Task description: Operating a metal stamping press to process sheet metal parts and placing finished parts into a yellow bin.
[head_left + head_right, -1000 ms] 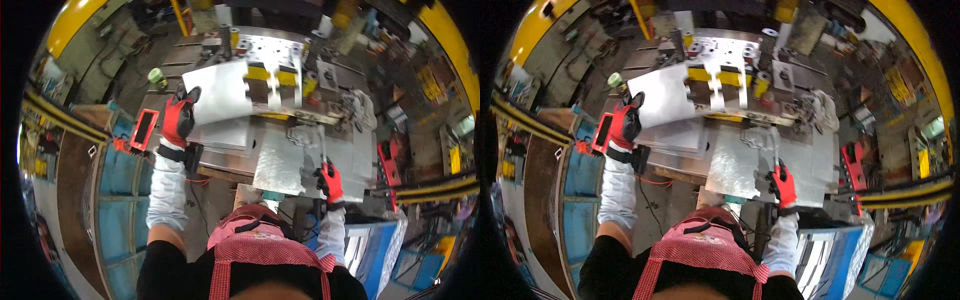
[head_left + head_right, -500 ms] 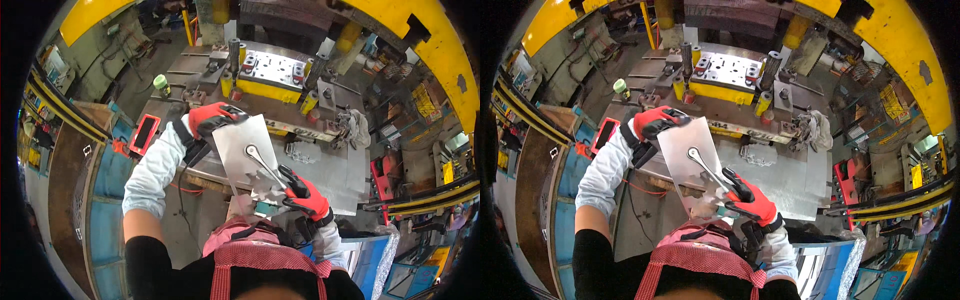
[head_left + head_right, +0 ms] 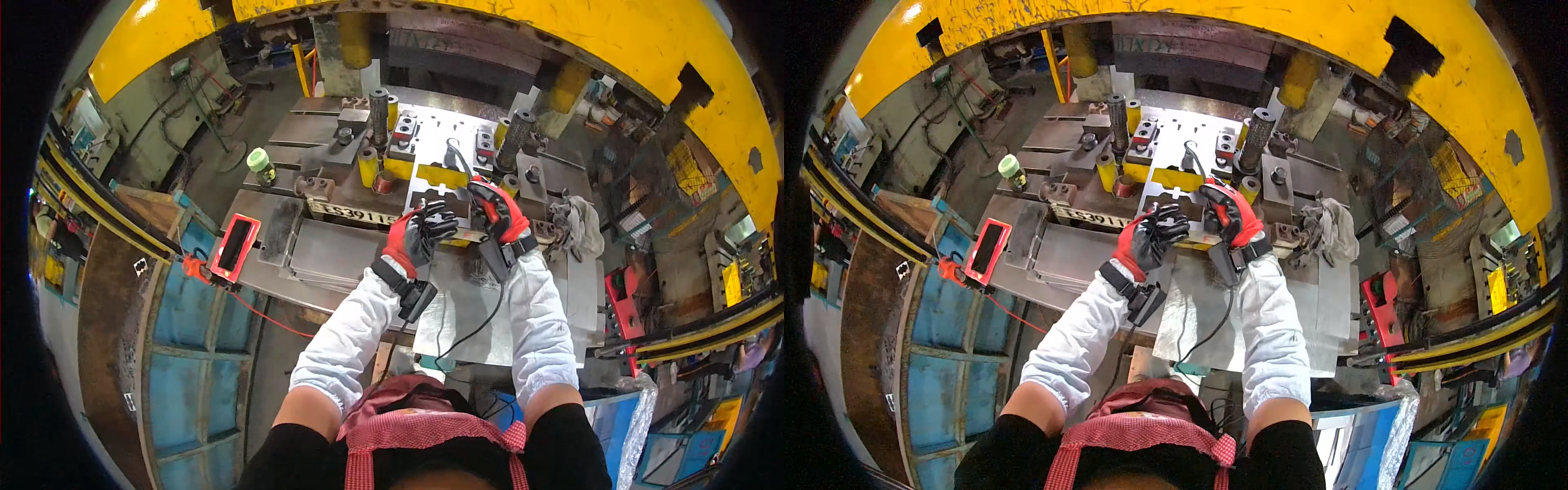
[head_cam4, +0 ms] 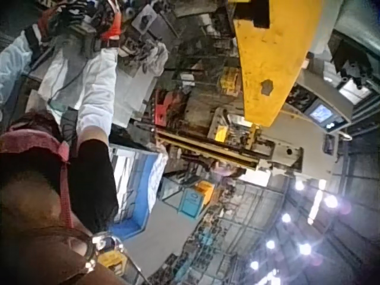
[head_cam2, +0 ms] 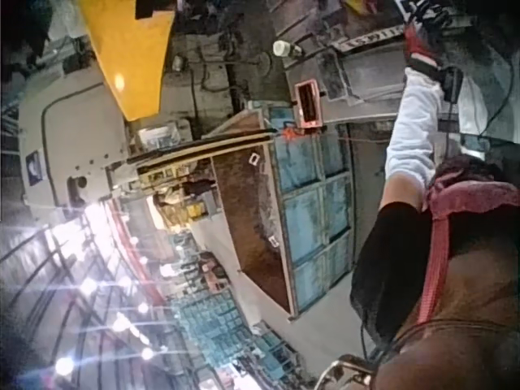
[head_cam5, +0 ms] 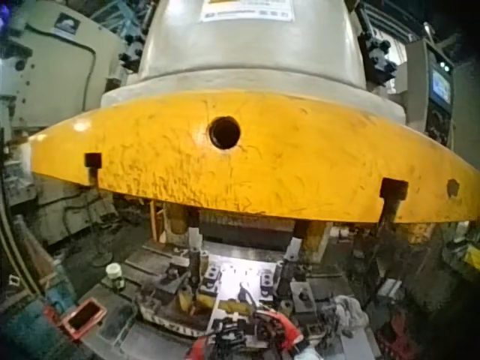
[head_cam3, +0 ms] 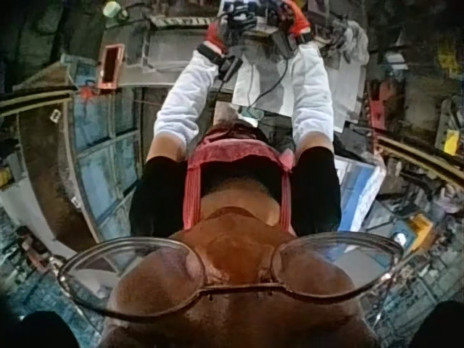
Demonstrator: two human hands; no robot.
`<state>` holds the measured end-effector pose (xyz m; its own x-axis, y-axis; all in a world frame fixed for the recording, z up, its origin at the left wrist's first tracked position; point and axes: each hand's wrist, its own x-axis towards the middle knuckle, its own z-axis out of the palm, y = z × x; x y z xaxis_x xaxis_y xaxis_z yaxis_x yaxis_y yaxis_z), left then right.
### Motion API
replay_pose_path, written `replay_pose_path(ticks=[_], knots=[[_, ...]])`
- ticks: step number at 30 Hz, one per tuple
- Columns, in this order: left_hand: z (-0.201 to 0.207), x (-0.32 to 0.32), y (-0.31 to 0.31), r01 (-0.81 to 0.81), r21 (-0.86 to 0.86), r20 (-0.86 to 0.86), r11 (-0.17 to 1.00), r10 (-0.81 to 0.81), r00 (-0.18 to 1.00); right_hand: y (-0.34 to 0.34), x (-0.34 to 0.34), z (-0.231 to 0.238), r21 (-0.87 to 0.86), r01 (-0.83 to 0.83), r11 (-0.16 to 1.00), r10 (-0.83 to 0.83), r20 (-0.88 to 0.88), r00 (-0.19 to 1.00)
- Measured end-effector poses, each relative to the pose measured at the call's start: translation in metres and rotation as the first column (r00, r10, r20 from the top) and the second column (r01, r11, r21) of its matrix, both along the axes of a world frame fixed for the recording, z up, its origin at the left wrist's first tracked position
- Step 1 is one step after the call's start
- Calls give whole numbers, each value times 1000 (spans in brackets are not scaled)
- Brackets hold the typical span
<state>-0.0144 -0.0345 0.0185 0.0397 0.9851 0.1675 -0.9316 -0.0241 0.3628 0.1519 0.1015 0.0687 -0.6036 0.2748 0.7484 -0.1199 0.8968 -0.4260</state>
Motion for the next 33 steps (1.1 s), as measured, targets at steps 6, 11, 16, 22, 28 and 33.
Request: replay_pose_path(ticks=[6, 11, 16, 22, 28, 33], knots=[[4, -1, 7, -150, -182, -1, 972, 153, 988, -12, -16, 31, -919, 108, 378, 57, 140, 989], [23, 10, 1, -247, -312, -47, 917, 245, 968, -92, 43, 12, -867, 13, 497, -291, -153, 945], [22, 10, 5, -177, -240, 10, 955, 184, 983, -170, 165, -119, -965, 178, 191, -692, -4, 721], [17, 5, 8, -205, -317, -42, 926, 203, 978, -203, 208, -170, -942, -286, -173, -638, -115, 761], [9, -2, 9, -185, -263, 6, 947, 194, 981, -204, 214, -180, -916, -384, -115, -568, -256, 782], [25, 10, 2, -254, -345, -81, 903, 241, 967, -207, 211, -178, -986, -165, -21, -654, -111, 748]])
